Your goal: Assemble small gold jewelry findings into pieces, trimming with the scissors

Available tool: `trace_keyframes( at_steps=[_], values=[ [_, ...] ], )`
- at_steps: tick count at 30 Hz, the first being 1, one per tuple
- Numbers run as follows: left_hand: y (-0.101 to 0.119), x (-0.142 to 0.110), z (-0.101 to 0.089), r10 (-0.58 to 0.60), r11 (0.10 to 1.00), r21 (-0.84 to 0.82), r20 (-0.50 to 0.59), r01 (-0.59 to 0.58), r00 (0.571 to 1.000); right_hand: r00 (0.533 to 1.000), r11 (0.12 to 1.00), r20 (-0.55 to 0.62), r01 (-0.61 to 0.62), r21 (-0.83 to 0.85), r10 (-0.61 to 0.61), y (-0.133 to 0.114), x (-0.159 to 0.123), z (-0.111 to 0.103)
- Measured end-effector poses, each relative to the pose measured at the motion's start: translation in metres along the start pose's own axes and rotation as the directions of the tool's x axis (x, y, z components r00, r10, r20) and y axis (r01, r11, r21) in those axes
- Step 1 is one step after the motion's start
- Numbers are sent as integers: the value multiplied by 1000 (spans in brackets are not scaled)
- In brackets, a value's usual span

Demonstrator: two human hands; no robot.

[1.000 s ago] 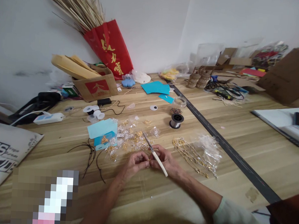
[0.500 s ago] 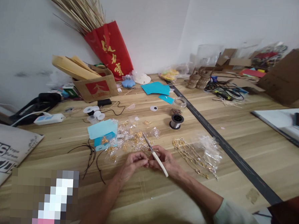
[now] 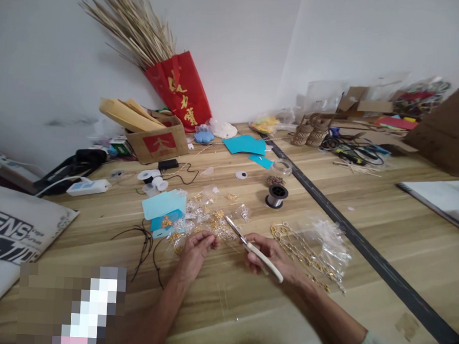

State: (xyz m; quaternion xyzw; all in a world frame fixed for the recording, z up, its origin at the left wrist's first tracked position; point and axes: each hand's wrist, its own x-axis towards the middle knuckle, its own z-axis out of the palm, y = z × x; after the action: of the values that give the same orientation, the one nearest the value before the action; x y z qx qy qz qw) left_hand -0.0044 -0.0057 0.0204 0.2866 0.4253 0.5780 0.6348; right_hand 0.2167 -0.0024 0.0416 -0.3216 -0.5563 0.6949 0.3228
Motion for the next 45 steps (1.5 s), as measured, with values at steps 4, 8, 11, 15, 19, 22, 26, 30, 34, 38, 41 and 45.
trace_keyframes(
  at_steps=[4,8,11,15,19,22,26,30,34,38,41,45],
  values=[
    [2,1,-1,32,999,-13,-16,-32,999,991,996,118,-72,51,65,1,-3,-1],
    [2,2,-2,49,999,-9,-17,-49,999,974,984,176,-158,83,142,2,0,1],
    [2,3,-2,51,998,-27,-39,-52,998,963,976,195,-206,77,188,3,2,3],
    [1,3,-1,43,998,-45,-61,-46,997,957,970,194,-233,63,217,4,2,4],
    [2,3,0,39,998,-45,-45,-41,998,959,975,197,-217,47,204,4,2,4],
    [3,2,0,40,998,-45,-24,-41,999,963,977,192,-205,55,192,5,2,3],
    [2,1,0,30,998,-53,-14,-31,999,962,977,199,-203,60,187,7,2,3],
    [1,1,-1,24,998,-56,-8,-24,1000,961,976,199,-207,61,191,8,2,3],
    [0,1,-1,27,998,-48,6,-27,1000,962,979,199,-199,52,185,8,3,3],
    [0,0,-1,15,999,-43,22,-14,1000,964,981,205,-186,54,172,8,4,3],
    [0,0,-1,0,999,-48,34,2,999,963,982,203,-187,40,175,8,4,3],
    [-2,-1,-1,-28,999,-13,96,29,995,966,983,195,-181,24,172,10,5,2]
  ],
)
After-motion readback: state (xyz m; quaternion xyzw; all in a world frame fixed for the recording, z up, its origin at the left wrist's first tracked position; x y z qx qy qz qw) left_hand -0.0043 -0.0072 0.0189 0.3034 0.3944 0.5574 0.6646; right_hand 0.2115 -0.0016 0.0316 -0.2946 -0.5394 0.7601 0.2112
